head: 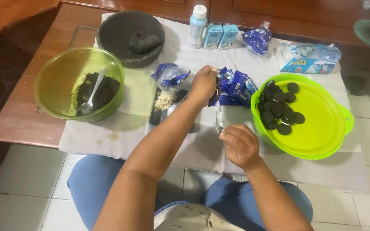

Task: Opening cookie packets and separating the cream filling from the cookies using a spoon

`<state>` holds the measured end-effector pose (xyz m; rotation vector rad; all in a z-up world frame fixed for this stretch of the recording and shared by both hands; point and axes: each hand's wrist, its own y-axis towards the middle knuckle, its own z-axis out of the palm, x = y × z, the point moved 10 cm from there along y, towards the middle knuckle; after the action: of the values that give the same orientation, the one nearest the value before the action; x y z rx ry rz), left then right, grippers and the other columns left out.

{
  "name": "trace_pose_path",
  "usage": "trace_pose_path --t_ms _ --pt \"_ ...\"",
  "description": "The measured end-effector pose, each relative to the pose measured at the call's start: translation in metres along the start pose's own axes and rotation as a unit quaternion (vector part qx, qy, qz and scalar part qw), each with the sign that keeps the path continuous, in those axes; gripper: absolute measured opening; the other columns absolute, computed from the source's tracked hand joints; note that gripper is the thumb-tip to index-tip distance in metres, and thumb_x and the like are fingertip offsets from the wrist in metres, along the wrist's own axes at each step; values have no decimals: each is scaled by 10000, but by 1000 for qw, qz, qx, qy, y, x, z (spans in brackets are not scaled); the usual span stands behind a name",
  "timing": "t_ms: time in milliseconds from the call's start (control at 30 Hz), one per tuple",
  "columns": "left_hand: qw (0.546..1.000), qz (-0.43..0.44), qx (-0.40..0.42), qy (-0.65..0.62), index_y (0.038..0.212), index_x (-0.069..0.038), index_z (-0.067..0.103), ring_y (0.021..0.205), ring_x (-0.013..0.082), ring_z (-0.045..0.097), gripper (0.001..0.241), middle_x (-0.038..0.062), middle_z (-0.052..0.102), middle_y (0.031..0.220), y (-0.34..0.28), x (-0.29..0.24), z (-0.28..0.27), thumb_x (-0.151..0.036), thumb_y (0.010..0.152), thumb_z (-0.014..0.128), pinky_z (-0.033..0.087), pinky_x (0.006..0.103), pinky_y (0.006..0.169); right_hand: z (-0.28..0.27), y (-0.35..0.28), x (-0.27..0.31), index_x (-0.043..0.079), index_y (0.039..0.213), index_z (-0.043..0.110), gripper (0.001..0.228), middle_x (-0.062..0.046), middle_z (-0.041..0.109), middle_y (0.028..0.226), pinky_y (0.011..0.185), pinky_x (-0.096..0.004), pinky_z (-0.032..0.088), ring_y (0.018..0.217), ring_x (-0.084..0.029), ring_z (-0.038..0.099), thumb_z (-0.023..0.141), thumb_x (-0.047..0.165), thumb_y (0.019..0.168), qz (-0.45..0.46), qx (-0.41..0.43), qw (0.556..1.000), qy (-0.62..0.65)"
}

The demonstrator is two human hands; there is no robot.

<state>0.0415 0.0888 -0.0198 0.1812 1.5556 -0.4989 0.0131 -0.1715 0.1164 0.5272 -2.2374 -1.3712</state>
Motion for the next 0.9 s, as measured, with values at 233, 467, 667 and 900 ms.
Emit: trace_pose_path --t_ms 233,467,667,900 --pt "999 6 13 -29 1015 -23 712 842 303 698 267 154 674 822 -3 -5 28 -213 989 526 585 444 748 -54 -2 -34 9 860 719 75 -119 693 809 616 -439 551 662 -317 655 734 -32 921 35 -57 997 -51" --pt "986 16 160 43 1011 35 668 623 257 669 264 142 678 857 -55 -74 103 -185 967 530 628 361 527 -152 -3 -73 -114 1102 583 98 -208 615 994 794 -350 523 818 -242 555 631 -186 1056 279 -133 933 -186" --pt "950 -26 229 210 847 96 660 452 278 618 263 191 687 659 -62 -76 147 -86 884 473 543 350 454 -176 -18 -93 -128 1082 610 63 -202 646 955 745 -315 525 783 -216 574 623 -174 1040 339 -127 910 -203" --pt "945 69 233 218 766 42 653 400 267 608 220 156 655 569 -68 -90 154 -45 822 459 524 352 424 -181 -21 -95 -90 1090 613 97 -178 661 921 694 -288 525 762 -199 621 645 -178 1065 361 -135 899 -209"
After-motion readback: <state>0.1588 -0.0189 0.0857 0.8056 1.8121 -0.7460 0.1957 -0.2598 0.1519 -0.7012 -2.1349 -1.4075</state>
